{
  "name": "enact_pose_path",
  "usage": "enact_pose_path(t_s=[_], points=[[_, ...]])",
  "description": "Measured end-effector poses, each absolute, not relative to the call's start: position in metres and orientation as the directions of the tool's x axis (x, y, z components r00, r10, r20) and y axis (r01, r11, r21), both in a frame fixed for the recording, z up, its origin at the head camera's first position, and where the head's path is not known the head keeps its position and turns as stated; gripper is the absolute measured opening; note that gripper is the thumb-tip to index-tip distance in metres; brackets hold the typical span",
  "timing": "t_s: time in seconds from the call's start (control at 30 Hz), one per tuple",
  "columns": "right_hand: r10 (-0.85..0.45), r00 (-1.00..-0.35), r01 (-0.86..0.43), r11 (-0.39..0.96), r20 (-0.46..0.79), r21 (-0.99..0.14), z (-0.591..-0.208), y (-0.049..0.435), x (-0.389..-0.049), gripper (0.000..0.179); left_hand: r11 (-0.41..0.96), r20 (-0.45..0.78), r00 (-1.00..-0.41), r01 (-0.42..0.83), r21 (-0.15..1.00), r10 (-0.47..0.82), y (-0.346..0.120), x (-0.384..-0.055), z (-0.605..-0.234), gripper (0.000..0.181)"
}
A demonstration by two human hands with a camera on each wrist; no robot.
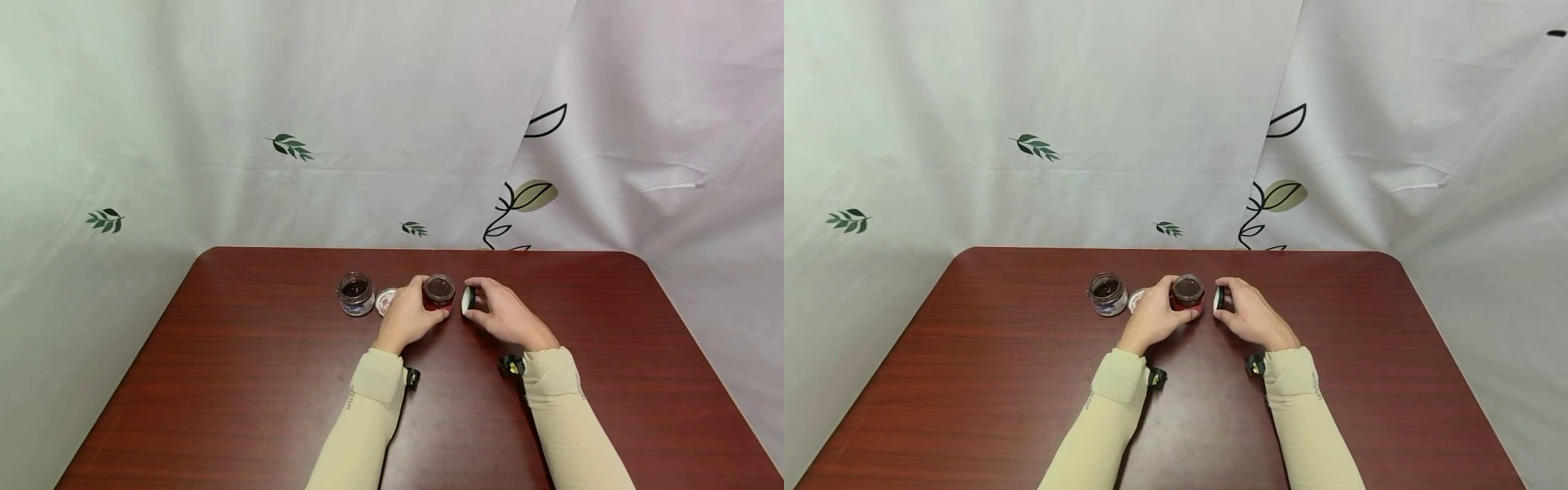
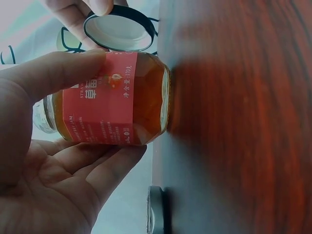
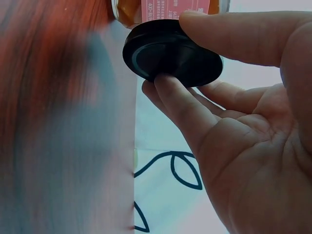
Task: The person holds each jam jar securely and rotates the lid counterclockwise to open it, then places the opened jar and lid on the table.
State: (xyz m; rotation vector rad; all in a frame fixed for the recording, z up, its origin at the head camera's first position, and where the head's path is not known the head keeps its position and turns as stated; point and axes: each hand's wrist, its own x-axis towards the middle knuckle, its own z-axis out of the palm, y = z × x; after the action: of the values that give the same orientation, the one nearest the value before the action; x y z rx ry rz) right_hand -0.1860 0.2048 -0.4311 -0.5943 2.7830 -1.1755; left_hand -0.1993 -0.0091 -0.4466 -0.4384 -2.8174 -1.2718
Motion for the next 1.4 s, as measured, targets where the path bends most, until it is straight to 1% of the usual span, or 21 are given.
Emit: enact_pose_path(t_s=[0.7, 1.27, 1.4], points=[[-0.375, -0.926, -0.294, 0.625, 0.052, -0.723, -0.433, 0.2003, -0.1879, 0.051, 0.626, 0.123, -0.965, 0.245, 0.74, 0.233, -0.0094, -0.1989, -0.4466, 0.066], [-0.338, -0.941, -0.258, 0.646, 0.035, -0.718, -0.4357, 0.206, -0.1896, 0.052, 0.627, 0.113, -0.969, 0.23, 0.745, 0.221, -0.0092, -0.1986, -0.4466, 0.066], [-0.34, -0.94, -0.27, 0.66, 0.042, -0.701, -0.4363, 0.2067, -0.1908, 0.052, 0.631, 0.107, -0.97, 0.225, 0.742, 0.219, -0.0091, -0.1985, -0.4461, 0.067]])
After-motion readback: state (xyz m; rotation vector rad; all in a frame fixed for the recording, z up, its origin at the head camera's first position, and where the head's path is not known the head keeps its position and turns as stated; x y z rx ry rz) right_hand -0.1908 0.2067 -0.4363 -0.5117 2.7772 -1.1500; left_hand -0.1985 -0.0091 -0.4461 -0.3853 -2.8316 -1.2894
